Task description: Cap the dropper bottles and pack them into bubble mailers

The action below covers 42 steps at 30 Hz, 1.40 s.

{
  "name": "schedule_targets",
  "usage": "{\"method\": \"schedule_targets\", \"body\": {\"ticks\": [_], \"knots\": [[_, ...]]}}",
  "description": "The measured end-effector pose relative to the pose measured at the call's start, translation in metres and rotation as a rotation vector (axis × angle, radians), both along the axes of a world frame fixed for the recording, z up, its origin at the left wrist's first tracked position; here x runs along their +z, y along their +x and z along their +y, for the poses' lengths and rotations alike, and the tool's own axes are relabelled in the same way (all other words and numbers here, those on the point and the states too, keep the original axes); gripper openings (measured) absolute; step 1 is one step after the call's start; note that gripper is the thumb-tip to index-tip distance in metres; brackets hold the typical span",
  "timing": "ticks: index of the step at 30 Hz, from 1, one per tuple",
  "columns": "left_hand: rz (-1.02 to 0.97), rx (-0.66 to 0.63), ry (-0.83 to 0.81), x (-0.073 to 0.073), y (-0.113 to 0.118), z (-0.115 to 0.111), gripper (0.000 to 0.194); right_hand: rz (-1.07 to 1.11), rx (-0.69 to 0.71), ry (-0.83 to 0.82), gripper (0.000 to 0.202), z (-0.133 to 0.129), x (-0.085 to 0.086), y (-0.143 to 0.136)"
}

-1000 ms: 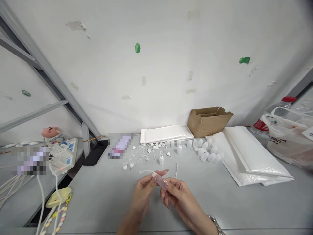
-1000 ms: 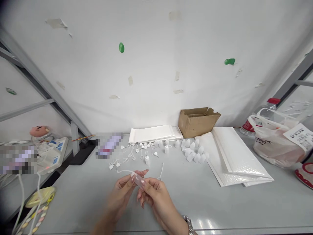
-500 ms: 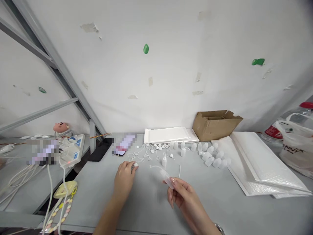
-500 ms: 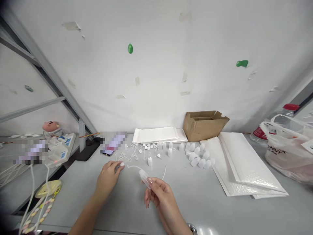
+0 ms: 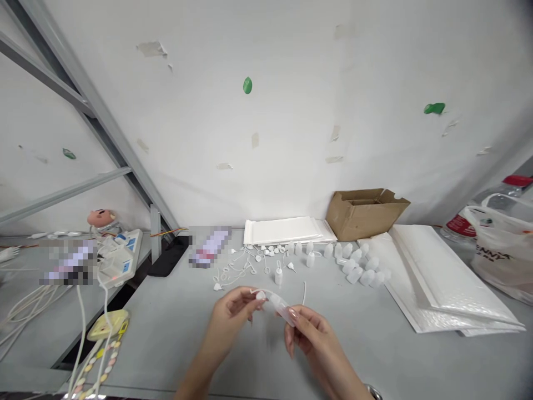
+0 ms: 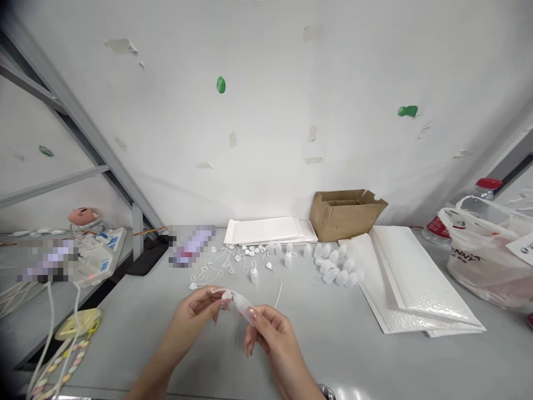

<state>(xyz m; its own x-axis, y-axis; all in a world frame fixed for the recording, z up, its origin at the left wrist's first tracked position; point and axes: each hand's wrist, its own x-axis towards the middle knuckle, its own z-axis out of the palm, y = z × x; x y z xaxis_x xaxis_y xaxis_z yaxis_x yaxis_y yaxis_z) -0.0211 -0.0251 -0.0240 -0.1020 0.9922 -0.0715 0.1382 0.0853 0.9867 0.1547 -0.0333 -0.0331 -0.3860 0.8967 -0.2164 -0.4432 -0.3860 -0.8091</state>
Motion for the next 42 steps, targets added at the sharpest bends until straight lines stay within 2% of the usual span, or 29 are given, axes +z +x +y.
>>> {"method": "schedule_targets", "body": {"ticks": [4, 10, 17, 21, 24, 27, 31, 34, 38, 42], "knots": [[-0.143, -0.027, -0.010, 0.007, 0.010, -0.006, 0.016, -0.023, 0.004, 0.028, 0.033, -0.002, -0.004, -0.001], [-0.211, -0.015, 0.011, 0.000, 0.011, -0.007, 0.010, -0.128, 0.015, 0.106, 0.033, -0.003, -0.008, -0.003], [-0.256, 0.006, -0.065, 0.001, 0.014, -0.010, 0.016, -0.298, -0.002, 0.236, 0.036, -0.007, -0.011, -0.003], [-0.277, 0.008, -0.080, -0.004, 0.016, -0.008, 0.019, -0.345, -0.030, 0.298, 0.034, -0.010, -0.012, -0.003], [-0.300, 0.030, -0.052, -0.012, 0.020, -0.008, 0.023, -0.278, -0.013, 0.244, 0.036, -0.008, -0.009, -0.004], [-0.338, 0.042, -0.010, -0.016, 0.025, -0.010, 0.029, -0.153, 0.046, 0.118, 0.041, -0.004, -0.005, -0.005], [-0.332, 0.019, 0.013, -0.017, 0.028, -0.012, 0.029, 0.014, 0.116, -0.086, 0.048, -0.001, -0.002, -0.006], [-0.319, 0.033, 0.025, -0.017, 0.029, -0.013, 0.028, 0.004, 0.137, -0.115, 0.054, -0.002, -0.003, -0.007], [-0.280, 0.062, 0.031, -0.015, 0.029, -0.013, 0.027, -0.152, 0.076, -0.025, 0.056, -0.001, -0.008, -0.009], [-0.213, 0.062, 0.029, -0.012, 0.029, -0.013, 0.024, -0.346, -0.068, 0.188, 0.048, -0.001, -0.018, -0.006]]}}
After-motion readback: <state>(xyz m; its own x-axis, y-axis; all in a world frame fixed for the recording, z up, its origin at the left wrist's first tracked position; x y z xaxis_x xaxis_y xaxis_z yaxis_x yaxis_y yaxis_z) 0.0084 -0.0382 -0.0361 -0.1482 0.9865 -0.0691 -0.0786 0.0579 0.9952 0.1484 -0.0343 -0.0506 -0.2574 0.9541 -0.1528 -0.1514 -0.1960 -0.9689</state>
